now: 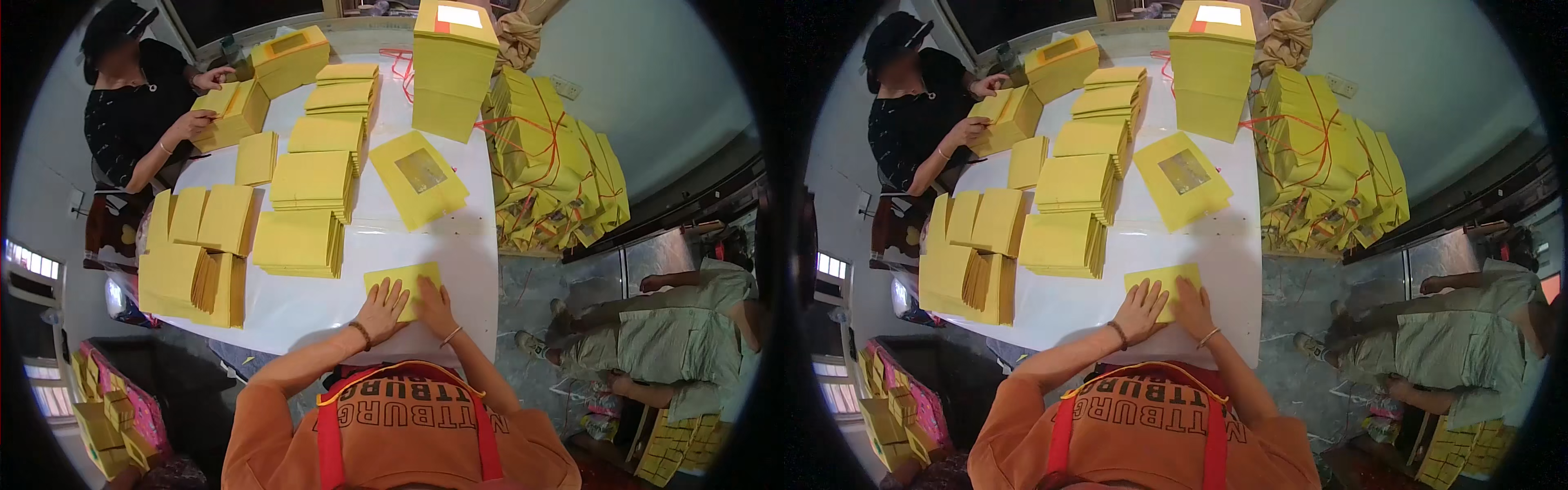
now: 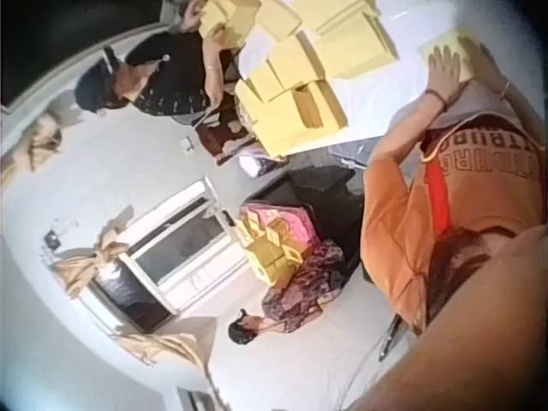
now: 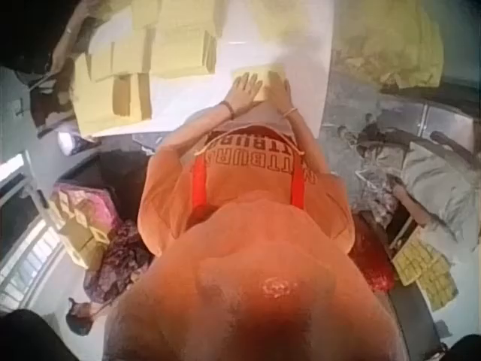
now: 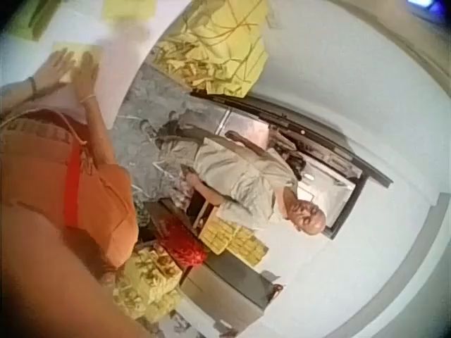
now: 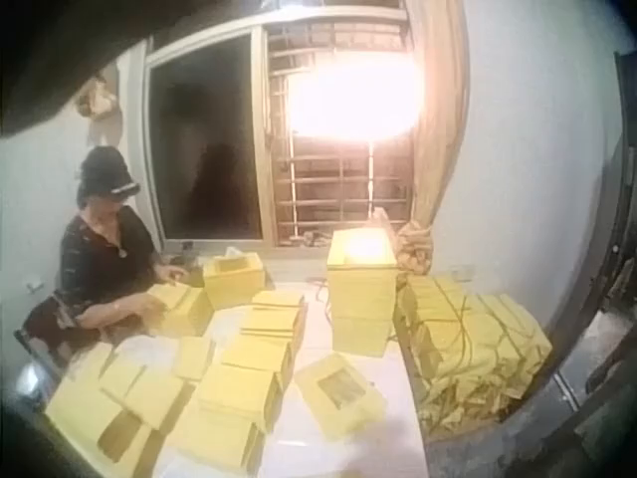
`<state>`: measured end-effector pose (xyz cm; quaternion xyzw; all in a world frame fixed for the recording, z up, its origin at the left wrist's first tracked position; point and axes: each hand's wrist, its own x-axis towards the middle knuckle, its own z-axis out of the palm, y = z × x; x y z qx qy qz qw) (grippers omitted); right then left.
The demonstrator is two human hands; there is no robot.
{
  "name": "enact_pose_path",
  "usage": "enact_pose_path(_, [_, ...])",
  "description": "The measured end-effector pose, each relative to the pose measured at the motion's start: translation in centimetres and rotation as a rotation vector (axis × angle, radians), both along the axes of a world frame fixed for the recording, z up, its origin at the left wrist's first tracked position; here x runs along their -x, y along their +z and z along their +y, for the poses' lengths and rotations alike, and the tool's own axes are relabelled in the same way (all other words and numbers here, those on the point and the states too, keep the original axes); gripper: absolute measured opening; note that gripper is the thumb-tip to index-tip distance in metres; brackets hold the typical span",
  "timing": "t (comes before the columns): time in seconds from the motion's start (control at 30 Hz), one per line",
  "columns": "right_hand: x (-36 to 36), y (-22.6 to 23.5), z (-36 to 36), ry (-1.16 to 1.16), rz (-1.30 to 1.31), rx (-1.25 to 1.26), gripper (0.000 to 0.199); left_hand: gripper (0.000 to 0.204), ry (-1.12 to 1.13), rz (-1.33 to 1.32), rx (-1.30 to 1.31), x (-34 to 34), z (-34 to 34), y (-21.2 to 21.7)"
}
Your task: Folding and stacking sheets of yellow ceremonial joss paper.
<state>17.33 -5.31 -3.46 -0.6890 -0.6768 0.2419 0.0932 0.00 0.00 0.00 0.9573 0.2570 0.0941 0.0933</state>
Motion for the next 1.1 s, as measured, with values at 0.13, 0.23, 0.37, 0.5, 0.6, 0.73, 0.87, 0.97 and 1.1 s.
enact_pose_path(0.13, [-2.3,1.0,-1.1,-0.493,1.205,-0.075,0.053,0.046,0.032,0.193,-0.279,-2.2,-2.2,-1.5])
enact_pose_path(0.23, [-2.0,3.0,-0.4,-0.720,1.258,-0.275,0.042,0.032,0.044,0.318,0.058,-2.8,-0.4,1.1])
enact_pose_path(0.37, [-2.3,5.6,0.4,-0.932,1.450,-0.441,0.042,0.027,0.015,0.013,0.290,0.1,3.7,6.1])
enact_pose_path(0.5, [-0.5,5.5,1.2,-0.921,1.498,-0.359,0.038,0.043,0.064,-0.338,0.285,7.1,6.8,13.4])
enact_pose_path(0.6, [3.0,5.5,3.1,-0.729,1.362,-0.170,0.038,0.050,0.101,-0.412,-0.164,12.6,9.4,14.3])
enact_pose_path(0.73, [8.4,6.0,7.0,-0.659,1.341,0.036,0.050,0.050,0.217,-0.088,-0.387,17.0,12.2,9.2])
enact_pose_path(0.87, [13.8,7.0,11.6,-0.875,1.320,0.151,0.060,0.043,0.201,0.106,-0.300,17.4,12.3,4.1])
enact_pose_path(0.97, [15.4,6.5,13.4,-0.807,1.230,0.207,0.077,0.048,0.195,0.278,-0.147,16.3,11.7,6.5])
enact_pose_path(1.1, [16.5,1.0,14.7,-0.465,0.828,-0.012,0.068,0.065,0.201,-0.034,0.018,19.2,13.6,3.3])
